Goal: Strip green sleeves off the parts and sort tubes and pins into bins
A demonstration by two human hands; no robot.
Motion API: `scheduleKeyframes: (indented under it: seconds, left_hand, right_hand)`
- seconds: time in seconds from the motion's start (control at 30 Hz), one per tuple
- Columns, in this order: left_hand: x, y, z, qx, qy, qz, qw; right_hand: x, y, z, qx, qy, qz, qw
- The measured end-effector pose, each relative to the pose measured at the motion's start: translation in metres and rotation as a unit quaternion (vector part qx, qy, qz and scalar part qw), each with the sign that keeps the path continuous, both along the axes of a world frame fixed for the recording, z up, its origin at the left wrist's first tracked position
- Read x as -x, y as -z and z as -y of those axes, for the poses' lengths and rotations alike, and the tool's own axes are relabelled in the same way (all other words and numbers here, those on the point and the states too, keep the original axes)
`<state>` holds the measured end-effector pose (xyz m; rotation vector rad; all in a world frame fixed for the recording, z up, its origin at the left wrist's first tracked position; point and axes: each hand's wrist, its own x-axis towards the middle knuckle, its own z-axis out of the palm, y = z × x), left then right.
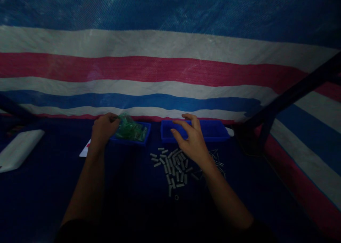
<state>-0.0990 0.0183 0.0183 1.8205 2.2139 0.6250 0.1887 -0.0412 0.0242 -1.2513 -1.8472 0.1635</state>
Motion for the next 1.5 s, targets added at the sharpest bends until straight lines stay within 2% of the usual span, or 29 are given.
scheduleKeyframes:
  seconds: [0.07, 0.13, 0.33, 0.43, 0.53, 0.8, 0.87, 0.93, 1.0, 1.07, 1.1, 1.17, 1.27, 1.3, 1.37, 1.5]
  left_hand:
    - [0.0, -0.004, 0.003, -0.003, -0.028, -0.024, 0.999]
    - [-0.002, -0.004, 0.002, 0.0, -0.028, -0.043, 0.999]
    - [-0.018, 0.009, -0.009, 0.033, 0.073, -0.056, 0.995]
    - [-0.025, 0.012, -0.011, 0.004, 0.127, -0.033, 0.991]
    - [-0.024, 0.011, -0.011, -0.02, 0.143, -0.034, 0.989]
    - [-0.015, 0.018, -0.014, 0.071, 0.199, -0.091, 0.973]
    - [-0.018, 0.014, -0.011, 0.083, 0.204, -0.118, 0.968]
    - [-0.024, 0.004, -0.005, 0.077, 0.205, -0.141, 0.966]
    - [-0.033, -0.01, 0.005, 0.044, 0.203, -0.154, 0.966]
    - [-0.049, -0.026, 0.022, -0.007, 0.224, -0.16, 0.961]
    - [-0.06, -0.032, 0.034, -0.024, 0.263, -0.151, 0.953]
    - [-0.085, -0.039, 0.061, 0.0, 0.372, -0.13, 0.919]
    - [-0.123, -0.034, 0.101, 0.088, 0.528, -0.11, 0.838]
    - [-0.134, -0.028, 0.111, 0.108, 0.557, -0.113, 0.816]
    - [-0.148, -0.016, 0.125, 0.118, 0.586, -0.128, 0.792]
    - [-0.161, 0.004, 0.128, 0.101, 0.621, -0.154, 0.762]
  right_hand:
    - [-0.001, -0.001, 0.0, 0.005, -0.002, -0.001, 1.0]
    - [-0.001, 0.0, 0.0, 0.011, -0.008, -0.002, 1.0]
    - [0.0, -0.001, 0.002, 0.027, -0.026, -0.01, 0.999]
    - [-0.001, -0.005, 0.004, 0.027, -0.028, -0.017, 0.999]
    - [-0.004, -0.008, 0.004, 0.019, -0.024, -0.02, 0.999]
    - [-0.014, -0.011, 0.001, 0.014, -0.018, 0.011, 1.0]
    - [-0.019, -0.011, 0.002, 0.054, -0.057, 0.052, 0.996]
    - [-0.026, -0.011, 0.004, 0.119, -0.111, 0.109, 0.981]
    - [-0.033, -0.009, 0.006, 0.178, -0.147, 0.161, 0.96]
    - [-0.039, -0.009, 0.009, 0.214, -0.146, 0.191, 0.947]
    - [-0.041, -0.011, 0.009, 0.223, -0.139, 0.198, 0.944]
    - [-0.046, -0.015, 0.011, 0.23, -0.123, 0.201, 0.944]
    - [-0.052, -0.024, 0.013, 0.228, -0.107, 0.19, 0.949]
    - [-0.053, -0.027, 0.014, 0.225, -0.103, 0.184, 0.951]
    - [-0.056, -0.031, 0.015, 0.217, -0.1, 0.178, 0.955]
    - [-0.056, -0.033, 0.017, 0.211, -0.109, 0.17, 0.956]
